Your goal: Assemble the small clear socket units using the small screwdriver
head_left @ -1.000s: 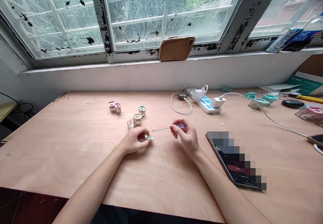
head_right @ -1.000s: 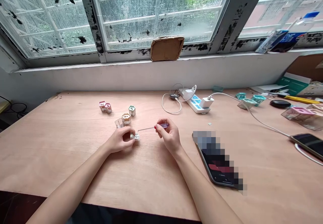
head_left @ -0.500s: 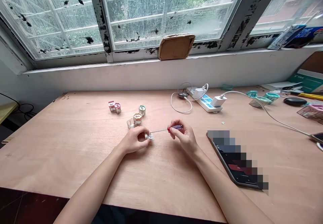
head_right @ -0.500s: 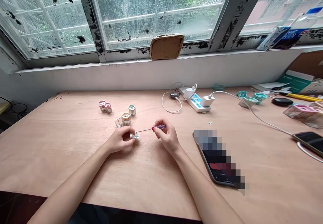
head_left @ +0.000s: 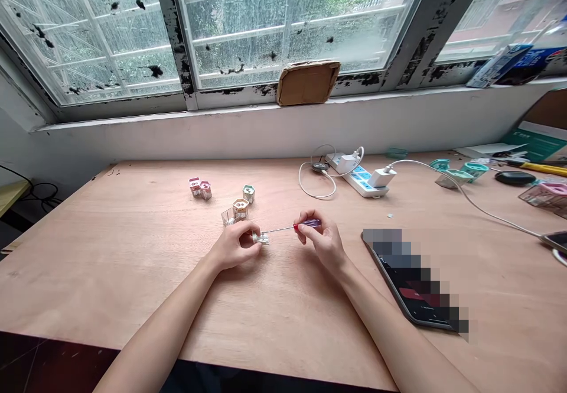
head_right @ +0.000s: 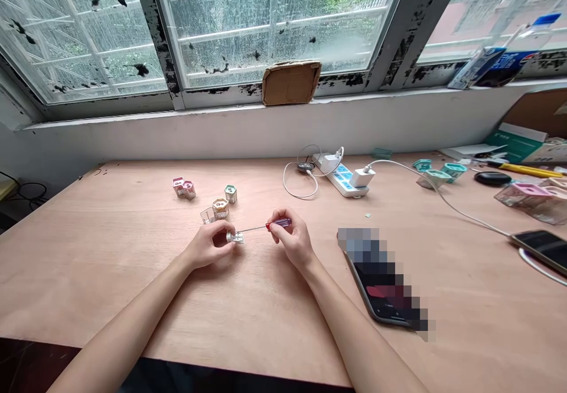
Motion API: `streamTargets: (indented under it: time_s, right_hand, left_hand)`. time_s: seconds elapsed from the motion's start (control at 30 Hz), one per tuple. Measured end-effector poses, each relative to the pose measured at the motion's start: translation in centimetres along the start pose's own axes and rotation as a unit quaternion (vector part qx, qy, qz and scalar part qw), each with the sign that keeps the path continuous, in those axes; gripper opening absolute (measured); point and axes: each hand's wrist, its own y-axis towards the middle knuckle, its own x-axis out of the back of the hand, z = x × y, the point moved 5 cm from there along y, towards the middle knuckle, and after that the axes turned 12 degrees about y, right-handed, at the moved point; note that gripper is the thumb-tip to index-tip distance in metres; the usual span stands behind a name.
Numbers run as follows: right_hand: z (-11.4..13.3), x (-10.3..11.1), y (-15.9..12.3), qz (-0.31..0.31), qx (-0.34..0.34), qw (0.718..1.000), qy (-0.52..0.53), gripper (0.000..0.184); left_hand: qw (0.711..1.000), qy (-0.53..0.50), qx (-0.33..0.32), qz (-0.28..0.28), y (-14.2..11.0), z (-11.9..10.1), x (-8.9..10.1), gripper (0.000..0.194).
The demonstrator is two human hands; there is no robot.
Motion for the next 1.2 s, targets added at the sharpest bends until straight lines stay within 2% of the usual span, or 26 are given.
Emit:
streamTargets:
  time_s: [1.2]
  right_hand:
    - [0.31, -0.28, -0.08, 0.004, -0.009, 1.000, -0.019, 0.006]
  left_hand:
    - [1.000, -0.020, 0.008, 0.002, 0.00, 0.04, -0.11, 0.015]
